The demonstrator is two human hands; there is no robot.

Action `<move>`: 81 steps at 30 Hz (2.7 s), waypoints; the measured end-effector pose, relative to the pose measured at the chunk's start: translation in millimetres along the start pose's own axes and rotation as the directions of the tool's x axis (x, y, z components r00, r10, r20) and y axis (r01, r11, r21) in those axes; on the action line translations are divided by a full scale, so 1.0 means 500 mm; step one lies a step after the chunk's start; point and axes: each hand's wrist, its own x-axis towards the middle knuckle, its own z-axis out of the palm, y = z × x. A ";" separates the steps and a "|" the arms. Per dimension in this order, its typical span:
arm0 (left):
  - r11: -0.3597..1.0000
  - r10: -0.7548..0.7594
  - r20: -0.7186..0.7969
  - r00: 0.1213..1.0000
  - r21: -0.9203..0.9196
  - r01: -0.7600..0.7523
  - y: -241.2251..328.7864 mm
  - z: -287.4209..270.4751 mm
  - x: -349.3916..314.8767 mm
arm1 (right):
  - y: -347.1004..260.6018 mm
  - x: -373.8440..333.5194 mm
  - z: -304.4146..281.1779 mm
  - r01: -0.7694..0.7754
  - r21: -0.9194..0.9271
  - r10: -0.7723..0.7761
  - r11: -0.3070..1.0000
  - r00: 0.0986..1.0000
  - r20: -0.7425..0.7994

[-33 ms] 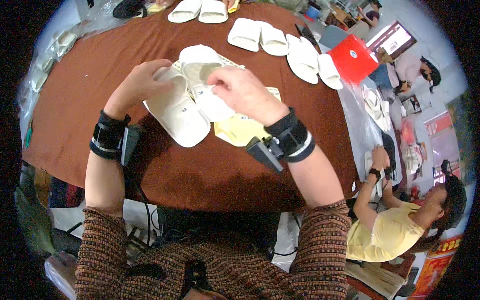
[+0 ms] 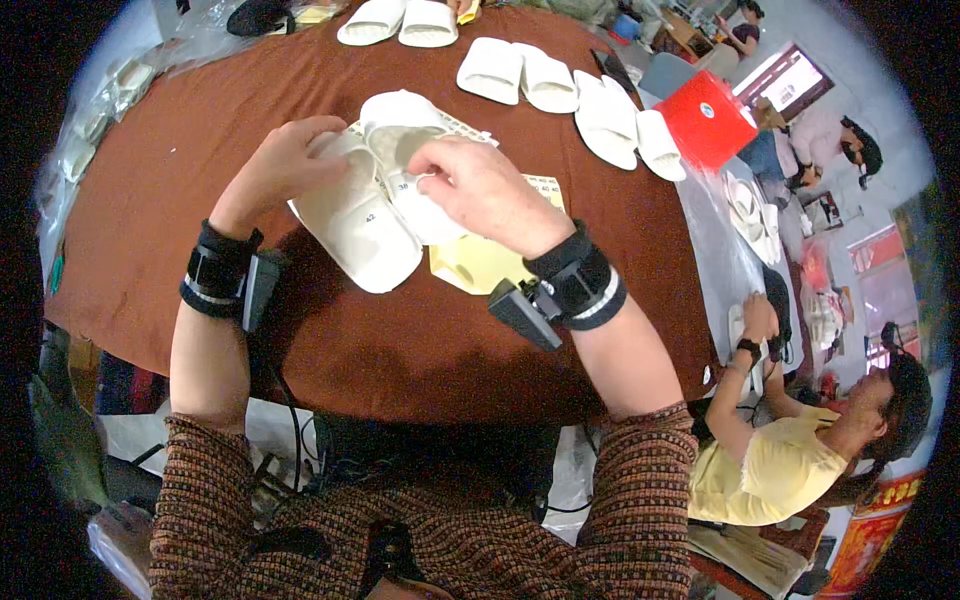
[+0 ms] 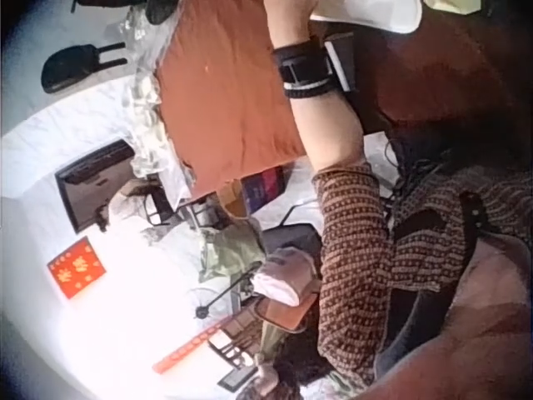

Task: The recorder is applying size stickers to the insoles of newly manufactured white slippers.

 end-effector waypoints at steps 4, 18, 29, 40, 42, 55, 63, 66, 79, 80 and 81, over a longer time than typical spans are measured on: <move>0.998 -0.006 -0.090 0.996 -0.056 0.001 0.000 0.005 0.003 | 0.024 0.010 0.000 -0.102 0.108 0.112 0.989 0.989 -0.093; 0.992 0.113 -0.127 0.985 -0.043 -0.119 0.003 0.016 0.003 | 0.092 0.094 0.038 -0.222 -0.424 0.149 0.878 0.969 -0.199; 0.939 0.322 -0.321 0.891 -0.008 -0.343 0.019 0.056 0.001 | 0.086 -0.076 -0.078 -0.251 -0.397 0.135 0.883 0.945 -0.296; 0.951 0.301 -0.140 0.943 0.120 -0.286 0.105 0.167 0.035 | 0.231 -0.204 -0.115 -0.276 -0.306 0.183 0.911 0.936 -0.300; 0.958 0.276 -0.113 0.955 0.112 -0.263 0.110 0.175 0.034 | 0.234 -0.208 -0.120 -0.268 -0.287 0.178 0.920 0.936 -0.305; 0.951 0.281 0.030 0.959 0.122 -0.282 0.130 0.183 0.065 | 0.167 -0.223 -0.127 -0.384 -0.119 0.337 0.916 0.895 -0.293; 0.957 0.210 0.121 0.970 0.177 -0.229 0.140 0.172 0.052 | 0.164 -0.237 -0.147 -0.426 -0.338 0.293 0.839 0.878 -0.378; 0.944 0.260 0.038 0.965 0.201 -0.262 0.141 0.165 0.031 | 0.176 -0.245 -0.152 -0.437 -0.392 0.271 0.810 0.870 -0.411; 0.938 0.133 0.142 0.981 0.301 -0.171 0.126 0.173 -0.020 | 0.139 -0.227 -0.140 -0.372 -0.307 0.279 0.876 0.910 -0.308; 0.939 0.127 0.134 0.983 0.303 -0.163 0.120 0.176 -0.021 | 0.137 -0.228 -0.140 -0.334 -0.293 0.246 0.896 0.922 -0.299; 0.959 0.130 0.142 0.981 0.233 -0.161 0.113 0.176 -0.017 | 0.137 -0.226 -0.139 -0.293 -0.298 0.206 0.909 0.934 -0.291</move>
